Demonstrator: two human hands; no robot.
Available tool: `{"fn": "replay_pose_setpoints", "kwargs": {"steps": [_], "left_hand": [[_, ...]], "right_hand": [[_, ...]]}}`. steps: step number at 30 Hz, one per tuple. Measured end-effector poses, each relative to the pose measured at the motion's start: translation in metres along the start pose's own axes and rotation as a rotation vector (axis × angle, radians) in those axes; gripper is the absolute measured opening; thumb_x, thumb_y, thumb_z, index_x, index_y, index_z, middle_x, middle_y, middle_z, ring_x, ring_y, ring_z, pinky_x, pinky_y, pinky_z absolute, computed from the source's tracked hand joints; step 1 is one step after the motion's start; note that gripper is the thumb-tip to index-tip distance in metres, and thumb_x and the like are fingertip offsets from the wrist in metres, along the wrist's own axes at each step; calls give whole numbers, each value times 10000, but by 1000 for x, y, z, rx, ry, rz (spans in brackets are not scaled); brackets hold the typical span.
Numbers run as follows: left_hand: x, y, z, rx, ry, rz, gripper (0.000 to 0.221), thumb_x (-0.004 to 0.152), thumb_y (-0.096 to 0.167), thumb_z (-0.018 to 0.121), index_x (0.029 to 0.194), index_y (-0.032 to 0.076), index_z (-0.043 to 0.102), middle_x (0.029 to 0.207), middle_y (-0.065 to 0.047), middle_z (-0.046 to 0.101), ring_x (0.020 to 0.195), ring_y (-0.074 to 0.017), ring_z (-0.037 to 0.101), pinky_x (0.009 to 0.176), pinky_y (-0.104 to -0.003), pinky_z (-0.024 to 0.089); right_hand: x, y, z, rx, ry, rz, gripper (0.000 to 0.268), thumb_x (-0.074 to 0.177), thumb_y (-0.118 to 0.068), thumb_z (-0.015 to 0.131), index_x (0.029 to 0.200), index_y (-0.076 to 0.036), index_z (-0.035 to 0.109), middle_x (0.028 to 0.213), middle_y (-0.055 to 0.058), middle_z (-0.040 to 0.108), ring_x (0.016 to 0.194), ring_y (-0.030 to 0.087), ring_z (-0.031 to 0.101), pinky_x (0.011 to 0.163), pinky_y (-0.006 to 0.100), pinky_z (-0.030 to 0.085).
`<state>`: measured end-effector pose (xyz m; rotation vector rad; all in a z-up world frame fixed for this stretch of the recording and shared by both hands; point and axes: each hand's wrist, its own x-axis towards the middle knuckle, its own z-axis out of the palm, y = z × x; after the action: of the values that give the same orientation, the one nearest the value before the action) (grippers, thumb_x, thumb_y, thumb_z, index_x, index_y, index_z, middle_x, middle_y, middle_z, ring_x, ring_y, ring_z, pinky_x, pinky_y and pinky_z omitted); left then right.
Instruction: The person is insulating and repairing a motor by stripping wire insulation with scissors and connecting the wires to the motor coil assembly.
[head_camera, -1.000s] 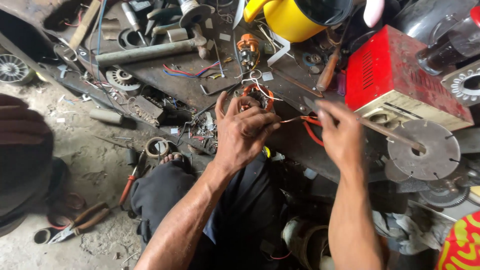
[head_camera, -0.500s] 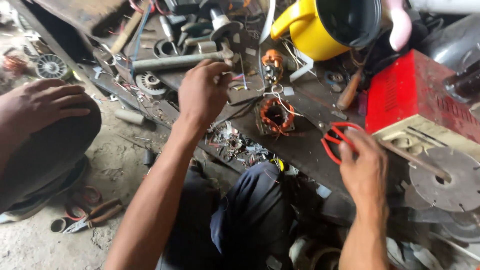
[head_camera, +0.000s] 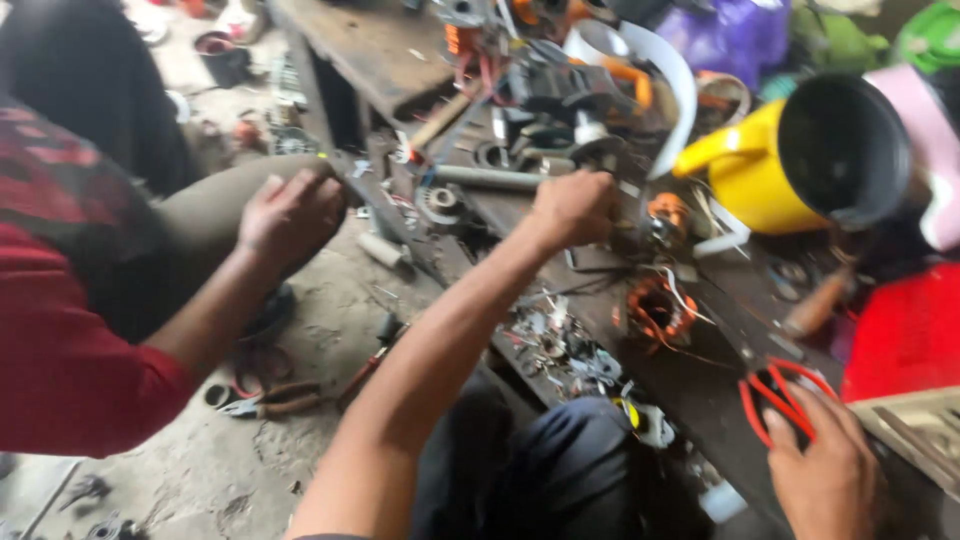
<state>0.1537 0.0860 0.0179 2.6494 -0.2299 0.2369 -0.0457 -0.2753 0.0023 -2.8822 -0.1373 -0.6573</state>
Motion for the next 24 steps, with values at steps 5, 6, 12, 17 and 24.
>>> {"fn": "replay_pose_setpoints", "kwargs": {"steps": [5,6,12,17,24], "left_hand": [[4,15,-28,-258,92,16,207,700,188,721,860,237,843,778,28,785,635,-180,706,579,-353,582],[7,17,-31,-259,90,20,207,700,188,721,860,237,843,778,28,785,635,-180,706,579,-353,582],[19,6,-50,-416,223,6,222,697,237,729,878,194,850,693,6,765,529,-173,655,562,-361,556],[25,2,-73,-827,405,61,177,782,111,821,957,89,834,797,-46,839,546,-72,678,503,-219,565],[3,-7,-109,-1393,437,9,194,876,69,757,1020,-61,752,779,-97,748,631,-134,672,574,-253,569]], "right_hand": [[-10,26,17,-62,58,34,446,848,-114,842,1289,-61,803,1293,104,761,1042,322,727,910,420,572],[-10,22,14,-64,59,38,446,848,-114,842,1289,-61,803,1293,104,761,1042,322,727,910,420,572],[-4,5,2,-181,24,93,389,889,-211,824,1268,-130,799,1268,21,768,944,335,728,847,427,565],[0,-8,-14,-218,-166,203,350,942,-289,712,1239,-107,751,1159,138,729,954,386,704,850,496,534],[-25,-14,-36,-192,-222,387,377,973,-296,655,1315,-143,704,1105,147,788,945,428,735,808,513,556]]}}
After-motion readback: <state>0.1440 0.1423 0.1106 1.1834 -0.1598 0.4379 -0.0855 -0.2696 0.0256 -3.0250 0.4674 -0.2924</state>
